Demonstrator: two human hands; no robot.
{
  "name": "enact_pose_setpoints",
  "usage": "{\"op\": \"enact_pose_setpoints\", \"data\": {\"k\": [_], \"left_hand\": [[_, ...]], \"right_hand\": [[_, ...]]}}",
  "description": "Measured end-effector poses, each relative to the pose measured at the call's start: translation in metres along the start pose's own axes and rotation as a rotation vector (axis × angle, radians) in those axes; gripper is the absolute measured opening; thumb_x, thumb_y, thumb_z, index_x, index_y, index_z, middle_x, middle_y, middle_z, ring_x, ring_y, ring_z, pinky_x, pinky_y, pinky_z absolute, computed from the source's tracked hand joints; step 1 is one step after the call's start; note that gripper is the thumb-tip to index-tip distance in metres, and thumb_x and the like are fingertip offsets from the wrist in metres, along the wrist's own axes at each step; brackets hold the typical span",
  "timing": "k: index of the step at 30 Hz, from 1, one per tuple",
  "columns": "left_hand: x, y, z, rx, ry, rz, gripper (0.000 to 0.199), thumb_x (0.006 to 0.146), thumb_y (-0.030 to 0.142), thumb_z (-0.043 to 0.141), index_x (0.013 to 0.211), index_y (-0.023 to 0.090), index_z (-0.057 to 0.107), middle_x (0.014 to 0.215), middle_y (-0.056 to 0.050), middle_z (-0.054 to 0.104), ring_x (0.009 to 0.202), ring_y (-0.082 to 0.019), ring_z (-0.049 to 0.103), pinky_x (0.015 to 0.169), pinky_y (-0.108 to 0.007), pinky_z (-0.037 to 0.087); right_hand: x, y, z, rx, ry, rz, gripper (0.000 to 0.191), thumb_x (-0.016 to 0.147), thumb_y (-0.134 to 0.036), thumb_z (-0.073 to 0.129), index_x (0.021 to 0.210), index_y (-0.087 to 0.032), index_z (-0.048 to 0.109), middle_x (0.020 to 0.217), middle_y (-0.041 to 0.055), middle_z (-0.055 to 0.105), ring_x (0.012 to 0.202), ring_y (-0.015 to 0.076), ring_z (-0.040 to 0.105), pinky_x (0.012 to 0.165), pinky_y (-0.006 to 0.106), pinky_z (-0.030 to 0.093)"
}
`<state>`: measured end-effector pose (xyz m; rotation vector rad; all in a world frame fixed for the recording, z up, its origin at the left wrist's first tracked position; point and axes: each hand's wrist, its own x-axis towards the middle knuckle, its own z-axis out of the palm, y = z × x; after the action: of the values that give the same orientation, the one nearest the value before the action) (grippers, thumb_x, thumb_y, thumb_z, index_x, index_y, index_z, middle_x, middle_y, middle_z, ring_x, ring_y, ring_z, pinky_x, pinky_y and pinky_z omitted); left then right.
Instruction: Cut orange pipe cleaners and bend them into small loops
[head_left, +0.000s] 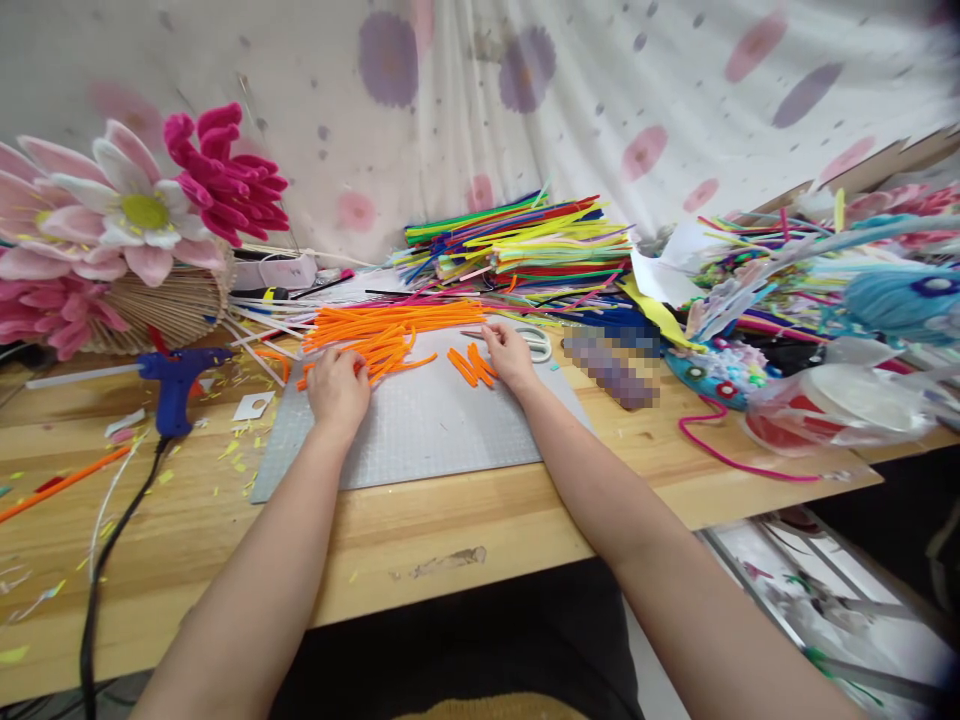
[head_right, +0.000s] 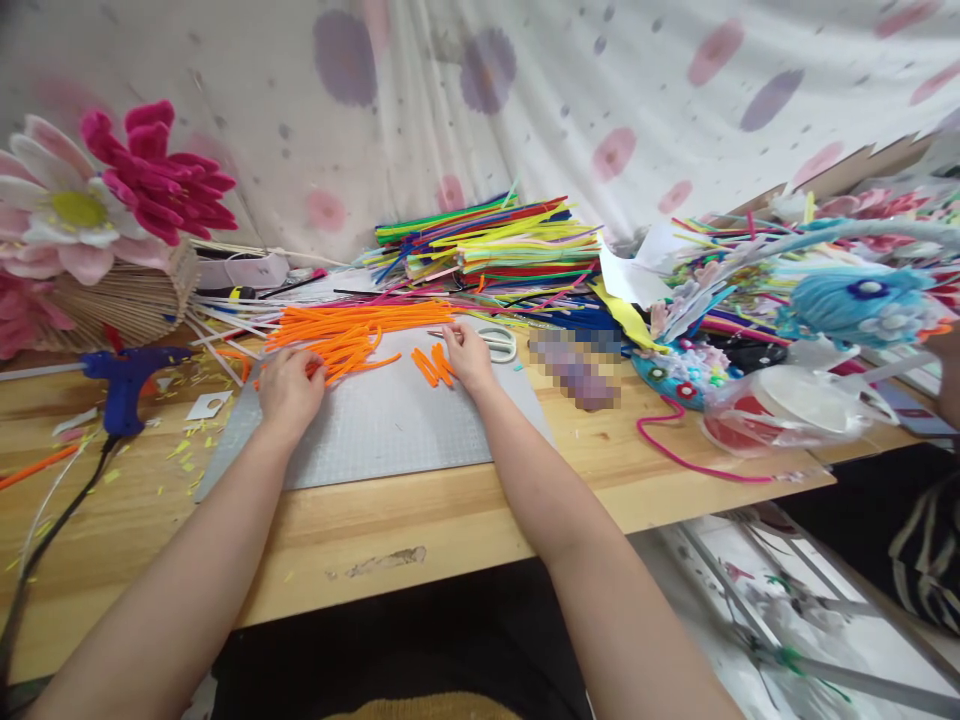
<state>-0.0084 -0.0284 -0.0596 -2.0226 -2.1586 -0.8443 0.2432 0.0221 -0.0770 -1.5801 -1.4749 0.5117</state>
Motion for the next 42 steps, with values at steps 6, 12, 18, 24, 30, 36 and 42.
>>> {"op": "enact_pose_setpoints", "data": {"k": [6,12,18,24,30,36,42], "left_hand": [[-0.006,0.017,-0.005,-0.072,0.05,0.141,0.024,0.081,0.02,0.044,0.089,0.021,0.067,0.096,-0.009,0.061,0.096,-0.025,0.051,0.085,-0.038,0.032],[-0.014,0.034,0.001,-0.157,0.027,0.358,0.028,0.086,0.029,0.042,0.09,0.023,0.069,0.094,-0.008,0.065,0.094,-0.023,0.055,0.084,-0.035,0.033],[-0.009,0.024,0.001,-0.244,0.055,0.286,0.028,0.085,0.029,0.044,0.099,0.021,0.068,0.101,-0.008,0.066,0.095,-0.021,0.058,0.084,-0.032,0.04],[-0.013,0.029,0.014,-0.648,-0.117,0.018,0.026,0.078,0.027,0.054,0.097,0.015,0.068,0.091,-0.009,0.069,0.085,-0.021,0.063,0.081,-0.036,0.047],[-0.024,0.052,0.02,-1.306,-0.443,-0.402,0.02,0.069,0.021,0.064,0.086,0.011,0.068,0.084,-0.008,0.069,0.074,-0.016,0.066,0.074,-0.033,0.053],[-0.024,0.054,0.014,-1.371,-0.533,-0.455,0.019,0.063,0.02,0.07,0.078,0.01,0.068,0.079,-0.006,0.068,0.07,-0.014,0.066,0.067,-0.027,0.054],[-0.023,0.051,0.016,-1.346,-0.6,-0.397,0.028,0.058,0.028,0.074,0.08,0.011,0.069,0.075,-0.005,0.068,0.067,-0.014,0.065,0.063,-0.025,0.054]], "right_hand": [[-0.031,-0.038,0.001,-0.113,0.004,-0.428,0.027,0.086,-0.036,0.043,0.094,-0.019,0.062,0.084,0.0058,0.061,0.073,0.0154,0.052,0.066,0.026,0.034],[-0.052,-0.058,0.02,-0.436,-0.245,-0.633,0.028,0.087,-0.036,0.043,0.09,-0.021,0.065,0.085,0.0072,0.061,0.083,0.0178,0.051,0.065,0.027,0.031],[-0.039,-0.045,0.015,-0.302,-0.086,-0.473,0.02,0.084,-0.029,0.048,0.081,-0.019,0.064,0.082,0.0053,0.061,0.079,0.0155,0.052,0.065,0.025,0.033],[-0.033,-0.04,0.021,0.289,-0.132,-0.201,0.018,0.077,-0.032,0.054,0.068,-0.016,0.057,0.062,-0.0013,0.053,0.058,0.0099,0.045,0.058,0.023,0.034],[-0.038,-0.044,0.03,0.662,-0.392,-0.06,0.024,0.07,-0.04,0.058,0.07,-0.016,0.053,0.056,-0.0054,0.049,0.047,0.0054,0.039,0.048,0.02,0.03],[-0.04,-0.046,0.03,0.659,-0.472,-0.012,0.025,0.069,-0.04,0.059,0.067,-0.016,0.052,0.054,-0.0054,0.05,0.047,0.0048,0.04,0.047,0.02,0.03],[-0.041,-0.048,0.029,0.634,-0.494,0.048,0.023,0.067,-0.037,0.06,0.066,-0.015,0.053,0.054,-0.0056,0.05,0.045,0.0041,0.038,0.044,0.019,0.027]]}}
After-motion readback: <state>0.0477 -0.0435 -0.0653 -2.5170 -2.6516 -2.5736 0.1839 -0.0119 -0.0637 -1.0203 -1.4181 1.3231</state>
